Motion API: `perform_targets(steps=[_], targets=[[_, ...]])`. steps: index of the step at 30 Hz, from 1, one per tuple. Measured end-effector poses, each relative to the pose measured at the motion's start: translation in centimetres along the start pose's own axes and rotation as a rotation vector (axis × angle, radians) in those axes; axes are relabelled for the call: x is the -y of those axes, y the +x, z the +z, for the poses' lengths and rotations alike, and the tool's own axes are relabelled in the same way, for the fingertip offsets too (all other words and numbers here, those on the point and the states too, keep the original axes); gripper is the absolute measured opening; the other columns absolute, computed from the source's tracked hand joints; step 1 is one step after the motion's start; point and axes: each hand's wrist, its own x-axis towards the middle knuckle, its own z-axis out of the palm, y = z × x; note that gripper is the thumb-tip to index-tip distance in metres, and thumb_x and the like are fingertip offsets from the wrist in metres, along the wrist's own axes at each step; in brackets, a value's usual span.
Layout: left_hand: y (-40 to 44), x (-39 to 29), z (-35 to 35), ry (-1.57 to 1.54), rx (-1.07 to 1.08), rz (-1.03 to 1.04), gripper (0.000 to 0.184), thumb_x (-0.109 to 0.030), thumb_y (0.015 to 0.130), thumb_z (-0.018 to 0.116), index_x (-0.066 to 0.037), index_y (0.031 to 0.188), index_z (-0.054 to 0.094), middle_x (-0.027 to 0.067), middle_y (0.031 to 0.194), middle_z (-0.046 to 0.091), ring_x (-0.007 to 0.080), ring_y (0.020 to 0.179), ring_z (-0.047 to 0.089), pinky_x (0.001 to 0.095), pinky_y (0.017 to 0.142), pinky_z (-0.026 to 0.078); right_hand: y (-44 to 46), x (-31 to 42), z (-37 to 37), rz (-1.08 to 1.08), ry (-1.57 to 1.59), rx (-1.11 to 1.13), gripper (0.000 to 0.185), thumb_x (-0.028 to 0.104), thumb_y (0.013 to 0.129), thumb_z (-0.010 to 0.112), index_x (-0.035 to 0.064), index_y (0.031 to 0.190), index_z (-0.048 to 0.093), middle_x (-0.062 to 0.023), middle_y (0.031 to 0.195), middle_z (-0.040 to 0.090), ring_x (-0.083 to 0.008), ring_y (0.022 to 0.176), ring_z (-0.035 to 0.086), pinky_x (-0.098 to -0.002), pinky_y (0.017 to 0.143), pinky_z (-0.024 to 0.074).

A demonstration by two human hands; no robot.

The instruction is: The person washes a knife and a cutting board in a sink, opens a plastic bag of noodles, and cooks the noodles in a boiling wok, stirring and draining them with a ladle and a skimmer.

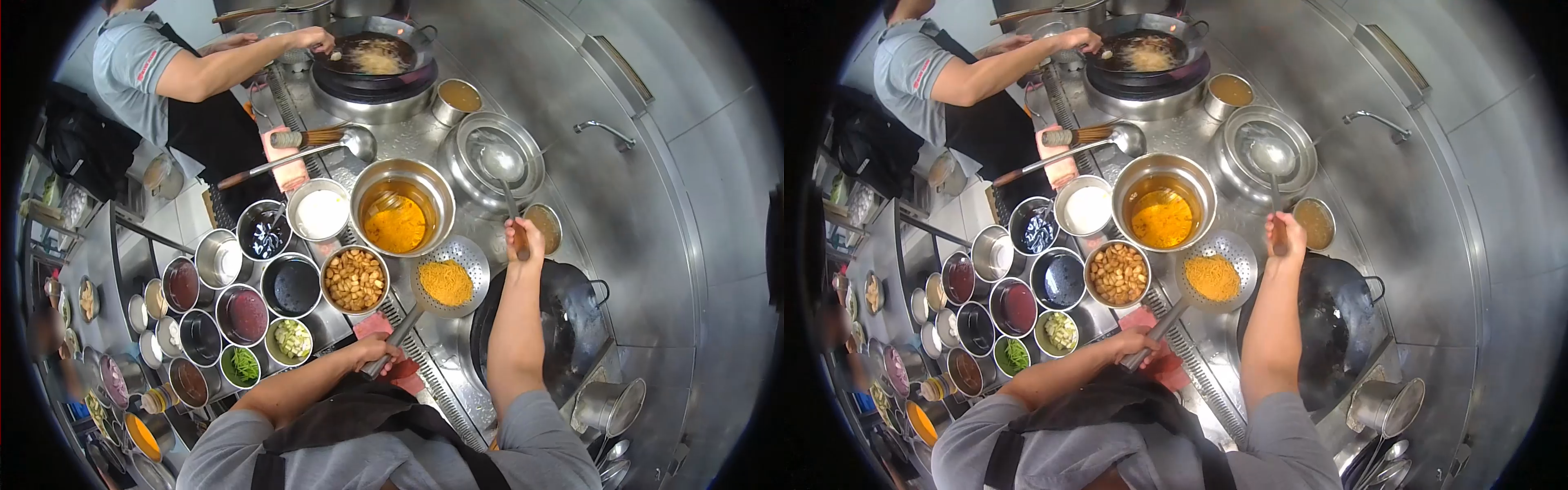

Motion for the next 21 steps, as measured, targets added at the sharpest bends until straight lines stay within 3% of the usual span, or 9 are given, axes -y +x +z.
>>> perform_targets(steps=[3,4,5,6,9,18,21], targets=[[1.5,-1.6,0.3,-0.016,0.12,0.048,0.016,-0.008,0.08,0.056,0.001,0.09,0.047,0.0077,0.061,0.052,0.0167,0.048,0.055,0.0313,0.04,0.047,-5.0,-0.1,-0.7,-0.047,0.094,0.04,0.011,0.01,0.08,0.056,-0.0009,0.08,0.053,-0.0144,0.073,0.059,-0.0172,0.048,0.053,-0.024,0.038,0.0411],[1.2,-2.6,0.9,-0.003,-0.011,0.018,0.018,-0.007,0.08,0.056,0.003,0.091,0.046,0.0089,0.063,0.053,0.0169,0.048,0.054,0.0317,0.039,0.047,-7.0,0.1,-0.9,-0.079,0.11,0.058,0.011,0.009,0.079,0.056,-0.0018,0.08,0.055,-0.015,0.072,0.059,-0.0184,0.05,0.053,-0.0252,0.039,0.0405],[1.1,-3.7,1.3,-0.018,-0.015,0.033,0.016,-0.007,0.08,0.057,0.002,0.09,0.049,0.0091,0.063,0.054,0.0168,0.049,0.055,0.031,0.04,0.048,-8.5,-0.1,-1.6,-0.082,0.122,0.072,0.02,0.009,0.08,0.054,-0.0071,0.093,0.054,-0.0159,0.078,0.059,-0.0168,0.049,0.053,-0.0239,0.038,0.0408],[1.0,-4.3,1.4,-0.035,-0.019,0.047,0.014,-0.007,0.079,0.057,0.002,0.088,0.051,0.0094,0.064,0.055,0.0167,0.05,0.055,0.0304,0.04,0.048,-10.2,-0.2,-2.0,-0.081,0.126,0.055,0.02,0.009,0.08,0.054,-0.0071,0.093,0.054,-0.0159,0.078,0.059,-0.0168,0.049,0.053,-0.0239,0.038,0.0408],[2.5,-4.7,0.4,0.0,-0.013,0.062,0.021,-0.007,0.08,0.059,0.002,0.096,0.048,0.008,0.067,0.055,0.0153,0.049,0.054,0.0296,0.04,0.047,-15.9,-0.4,-3.1,-0.131,0.062,0.211,0.038,0.011,0.084,0.05,-0.0118,0.114,0.044,-0.0155,0.087,0.054,-0.0132,0.046,0.049,-0.0207,0.036,0.0412],[0.9,-6.0,0.9,-0.015,0.018,0.04,0.026,-0.008,0.083,0.057,0.002,0.102,0.043,0.0073,0.072,0.055,0.0143,0.052,0.054,0.0272,0.041,0.045,-27.2,-3.2,-6.5,0.011,-0.154,-0.009,0.051,0.009,0.079,0.054,-0.0102,0.124,0.039,-0.0123,0.083,0.057,-0.0112,0.045,0.049,-0.0202,0.032,0.037],[0.6,-5.6,0.7,-0.058,0.031,0.061,0.025,-0.007,0.083,0.056,0.002,0.102,0.042,0.009,0.073,0.055,0.0148,0.052,0.053,0.0277,0.039,0.043,-28.9,-3.8,-8.2,0.124,-0.446,-0.026,0.053,0.004,0.076,0.056,-0.0043,0.126,0.042,-0.0072,0.078,0.057,-0.0125,0.045,0.05,-0.0245,0.035,0.0393]])
